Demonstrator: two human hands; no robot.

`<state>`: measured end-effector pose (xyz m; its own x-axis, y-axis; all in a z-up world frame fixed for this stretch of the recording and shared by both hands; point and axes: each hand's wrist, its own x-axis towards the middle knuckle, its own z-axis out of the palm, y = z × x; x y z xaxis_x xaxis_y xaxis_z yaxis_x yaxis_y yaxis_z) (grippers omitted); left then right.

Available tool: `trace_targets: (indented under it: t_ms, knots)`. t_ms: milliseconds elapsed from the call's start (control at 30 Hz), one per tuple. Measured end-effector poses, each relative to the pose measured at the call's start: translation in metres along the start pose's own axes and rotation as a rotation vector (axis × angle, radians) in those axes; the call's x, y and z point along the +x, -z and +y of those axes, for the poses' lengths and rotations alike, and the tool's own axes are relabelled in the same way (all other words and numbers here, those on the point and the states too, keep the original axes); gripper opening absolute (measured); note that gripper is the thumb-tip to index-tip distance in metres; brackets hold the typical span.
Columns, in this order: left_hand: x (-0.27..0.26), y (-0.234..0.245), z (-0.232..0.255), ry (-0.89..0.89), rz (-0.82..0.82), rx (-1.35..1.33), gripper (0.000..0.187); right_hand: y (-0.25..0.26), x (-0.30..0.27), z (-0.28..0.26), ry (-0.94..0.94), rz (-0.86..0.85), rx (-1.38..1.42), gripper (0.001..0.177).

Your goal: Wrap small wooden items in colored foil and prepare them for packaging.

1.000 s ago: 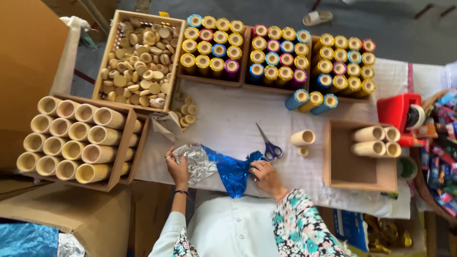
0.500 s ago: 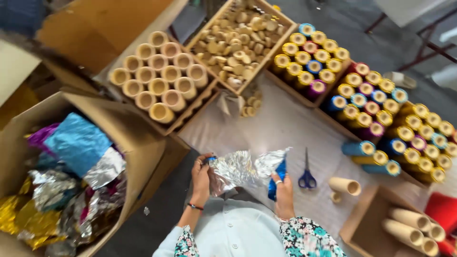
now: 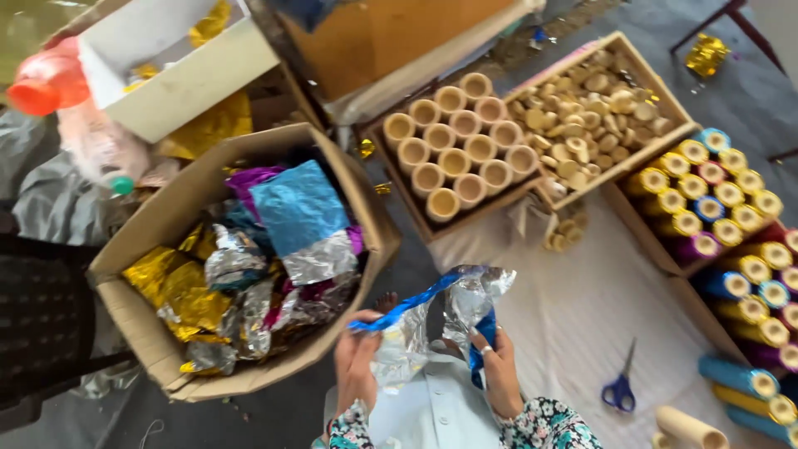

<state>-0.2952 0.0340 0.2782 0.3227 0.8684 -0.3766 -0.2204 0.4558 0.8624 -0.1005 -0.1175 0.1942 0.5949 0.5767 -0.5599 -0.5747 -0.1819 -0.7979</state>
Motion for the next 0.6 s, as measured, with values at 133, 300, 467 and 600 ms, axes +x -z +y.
trace_targets:
  t_ms: [133,300,467,600]
  knots:
    - [0.007,0.043,0.065,-1.214,0.582,0.597,0.018,-0.046,-0.010,-0.035,0.017,-0.020,-0.020,0.028]
    - [0.025,0.101,0.137,-1.381,0.536,1.231,0.020,-0.059,0.011,-0.015,0.048,0.041,-0.080,0.021]
    - [0.077,0.109,0.085,-0.770,-0.334,1.655,0.021,-0.066,0.016,-0.003,0.063,0.097,-0.053,0.021]
    - [0.110,0.123,0.034,-0.738,-0.689,1.715,0.020,-0.081,0.001,-0.026,0.067,0.164,-0.078,0.024]
